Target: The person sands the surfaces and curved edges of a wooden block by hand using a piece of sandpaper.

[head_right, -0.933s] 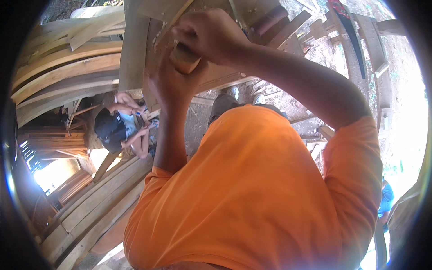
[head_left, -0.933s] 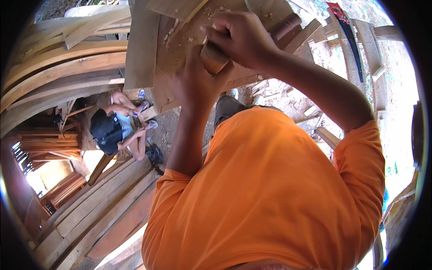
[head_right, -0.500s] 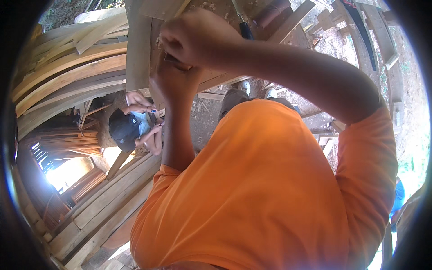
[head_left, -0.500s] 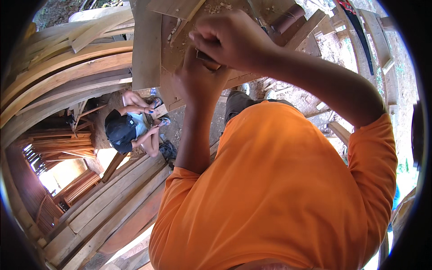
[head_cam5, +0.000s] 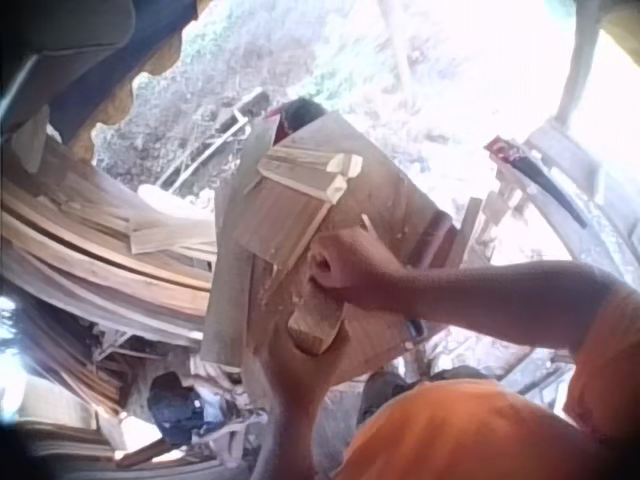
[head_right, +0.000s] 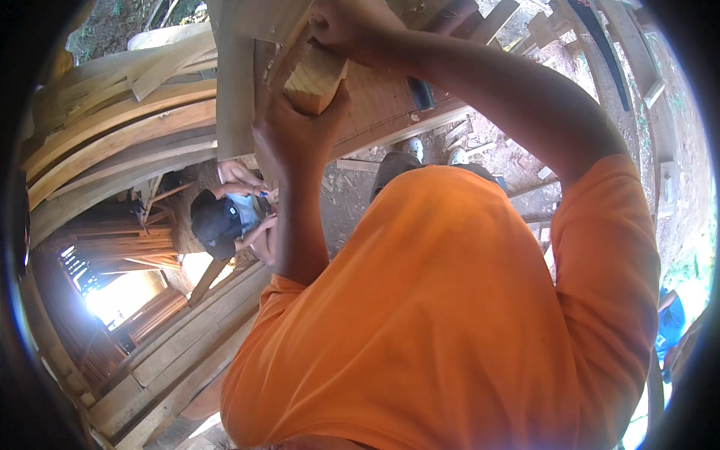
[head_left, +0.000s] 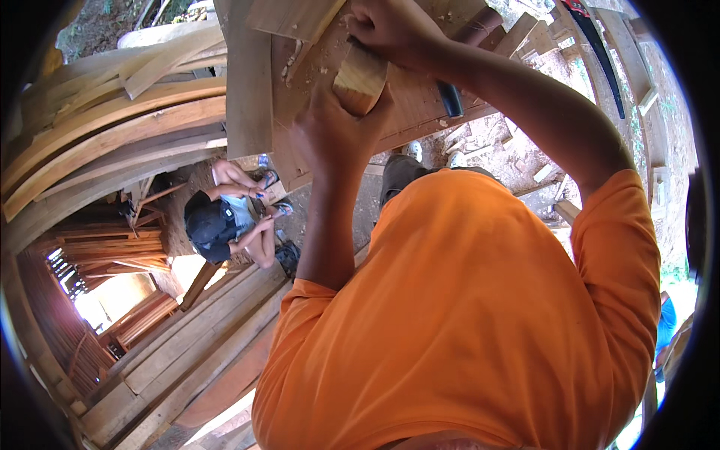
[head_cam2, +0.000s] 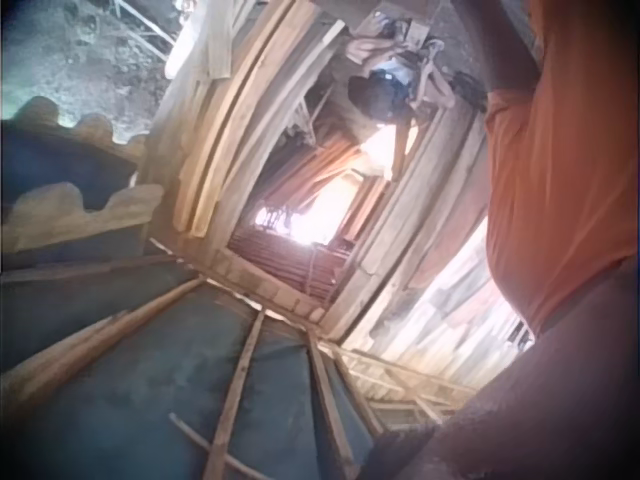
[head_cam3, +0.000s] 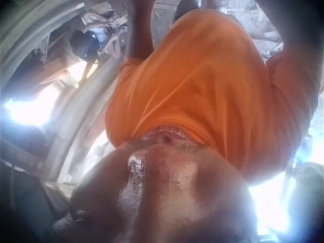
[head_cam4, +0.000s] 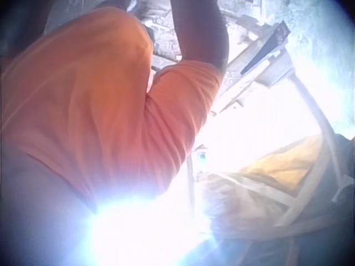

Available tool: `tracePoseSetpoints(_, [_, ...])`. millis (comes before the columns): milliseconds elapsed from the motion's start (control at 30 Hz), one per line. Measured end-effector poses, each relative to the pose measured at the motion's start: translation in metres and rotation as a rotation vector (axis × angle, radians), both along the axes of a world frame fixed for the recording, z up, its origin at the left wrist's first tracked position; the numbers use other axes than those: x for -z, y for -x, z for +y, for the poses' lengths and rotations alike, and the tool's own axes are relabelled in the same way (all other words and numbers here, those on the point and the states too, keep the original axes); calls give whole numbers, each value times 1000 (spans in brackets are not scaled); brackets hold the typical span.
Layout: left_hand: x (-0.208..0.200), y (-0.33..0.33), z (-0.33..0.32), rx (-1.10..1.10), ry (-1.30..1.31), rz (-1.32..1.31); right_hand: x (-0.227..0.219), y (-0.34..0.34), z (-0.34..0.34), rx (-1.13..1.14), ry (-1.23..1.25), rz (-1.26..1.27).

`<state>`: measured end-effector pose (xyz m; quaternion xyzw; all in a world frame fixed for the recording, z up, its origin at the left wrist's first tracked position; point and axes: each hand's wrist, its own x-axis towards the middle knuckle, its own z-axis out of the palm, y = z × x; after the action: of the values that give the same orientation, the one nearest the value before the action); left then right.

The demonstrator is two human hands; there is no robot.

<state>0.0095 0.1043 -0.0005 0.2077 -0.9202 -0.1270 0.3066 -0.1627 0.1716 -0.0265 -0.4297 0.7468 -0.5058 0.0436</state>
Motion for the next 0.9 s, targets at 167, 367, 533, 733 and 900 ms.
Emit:
tracePoseSetpoints(167, [3, -9, -8, 35, -61, -43, -30, -54, 12, -66, 166, 95])
tracePoseSetpoints(367, [-5, 1, -5, -20, -56, -60, -33, -11, 6, 3, -87, -67])
tracePoseSetpoints(533, [5, -5, -16, 30, -27, -89, -28, -57, 12, -63, 124, 60])
tracePoseSetpoints(733, [-16, 8, 2, 47, -7, -29, 9, 16, -1, 99, -30, 102])
tracePoseSetpoints(900, [0, -8, -9, 53, -110, -47, -30, -60, 16, -65, 158, 45])
